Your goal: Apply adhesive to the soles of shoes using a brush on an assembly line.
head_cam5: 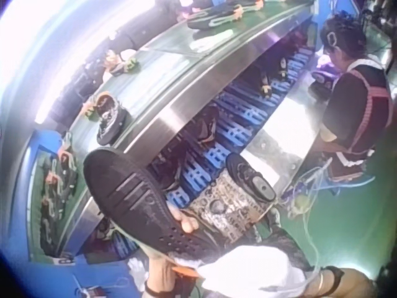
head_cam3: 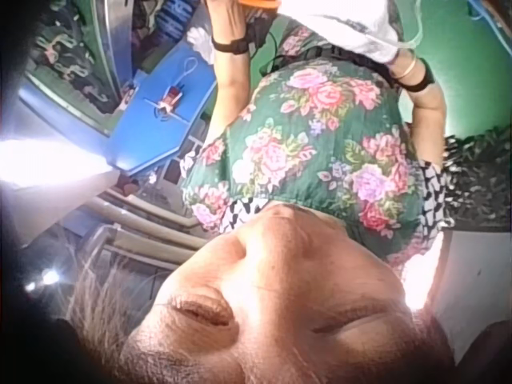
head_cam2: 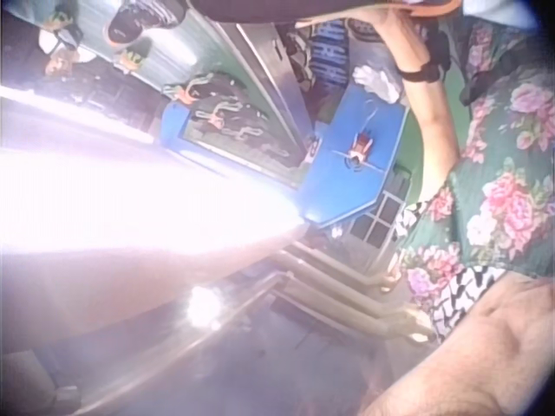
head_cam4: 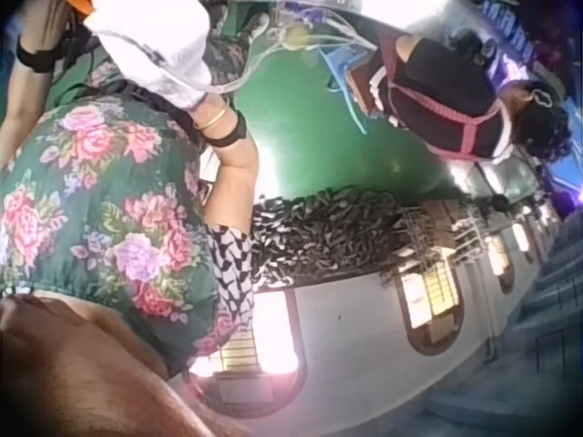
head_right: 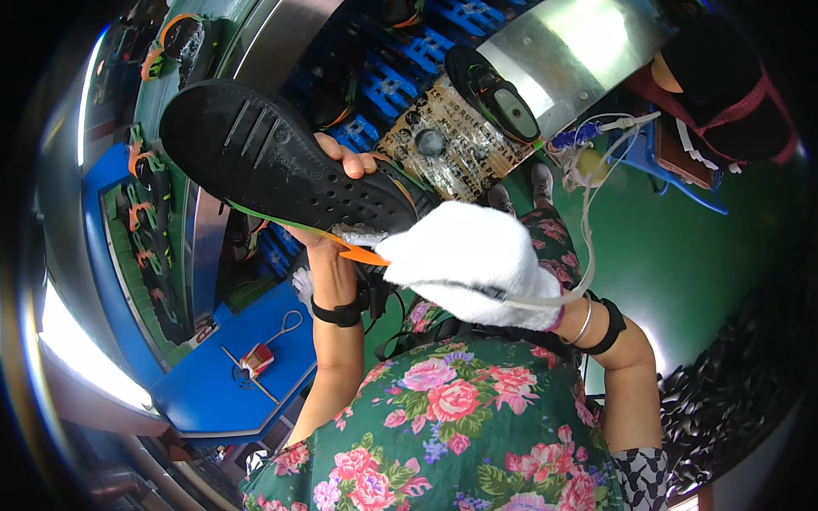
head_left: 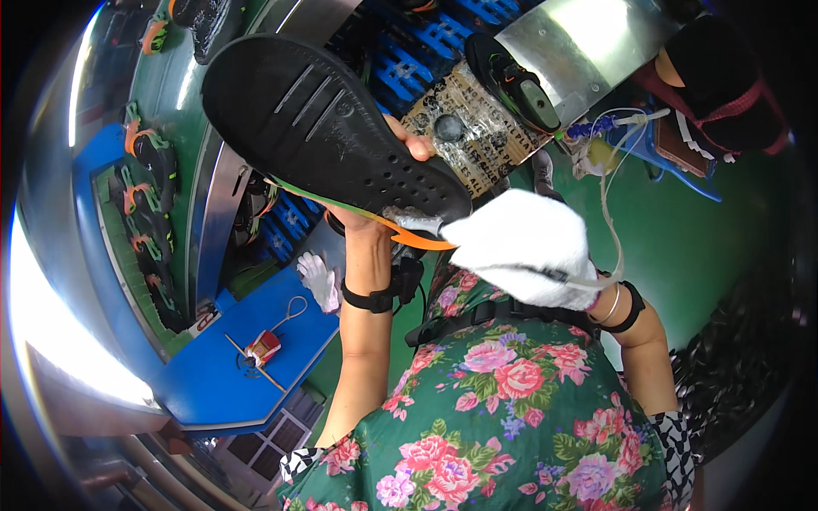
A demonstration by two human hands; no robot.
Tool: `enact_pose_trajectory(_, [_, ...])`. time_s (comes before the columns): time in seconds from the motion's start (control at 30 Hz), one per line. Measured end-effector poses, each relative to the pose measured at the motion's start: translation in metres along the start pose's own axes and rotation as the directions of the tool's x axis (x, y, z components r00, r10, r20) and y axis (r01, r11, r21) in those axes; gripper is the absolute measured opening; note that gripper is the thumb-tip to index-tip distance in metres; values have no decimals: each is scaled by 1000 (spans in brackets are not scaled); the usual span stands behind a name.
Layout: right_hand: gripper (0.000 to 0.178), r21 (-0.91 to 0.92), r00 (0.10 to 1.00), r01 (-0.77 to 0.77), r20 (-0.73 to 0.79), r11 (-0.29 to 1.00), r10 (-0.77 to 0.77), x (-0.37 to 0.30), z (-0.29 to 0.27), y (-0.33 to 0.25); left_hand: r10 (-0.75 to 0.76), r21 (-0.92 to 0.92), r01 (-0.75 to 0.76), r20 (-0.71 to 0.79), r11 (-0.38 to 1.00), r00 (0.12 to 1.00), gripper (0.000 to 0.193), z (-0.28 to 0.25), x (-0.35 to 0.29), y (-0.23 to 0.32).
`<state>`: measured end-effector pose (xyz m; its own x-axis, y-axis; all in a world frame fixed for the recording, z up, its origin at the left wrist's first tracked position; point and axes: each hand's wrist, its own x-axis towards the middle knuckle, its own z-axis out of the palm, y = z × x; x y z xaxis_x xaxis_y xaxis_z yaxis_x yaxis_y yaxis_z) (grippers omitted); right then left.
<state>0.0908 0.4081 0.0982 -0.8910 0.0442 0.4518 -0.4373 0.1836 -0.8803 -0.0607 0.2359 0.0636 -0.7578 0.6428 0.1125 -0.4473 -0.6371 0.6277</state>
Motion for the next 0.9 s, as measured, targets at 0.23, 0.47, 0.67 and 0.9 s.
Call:
enact_pose_trajectory(0.23, [20, 82, 991, -109, -72, 991, 115, -2, -2, 5, 49, 47, -54, 97, 997, 994, 70, -4, 8, 0])
enact_pose_trajectory(0.47, [19, 82, 988, -130, -70, 988, 136, -2, -7, 6, 16, 81, -25, 107, 996, 994, 70, -4, 11, 3])
enact_pose_trajectory(0.67, [17, 91, 986, -151, -56, 984, 156, -3, -8, 7, 23, 51, -28, 102, 998, 995, 78, -11, 14, 3])
enact_pose_trajectory(0.9, [19, 58, 995, -104, -8, 993, 104, -3, -13, 7, 31, 98, -42, 110, 994, 993, 71, -5, 18, 5])
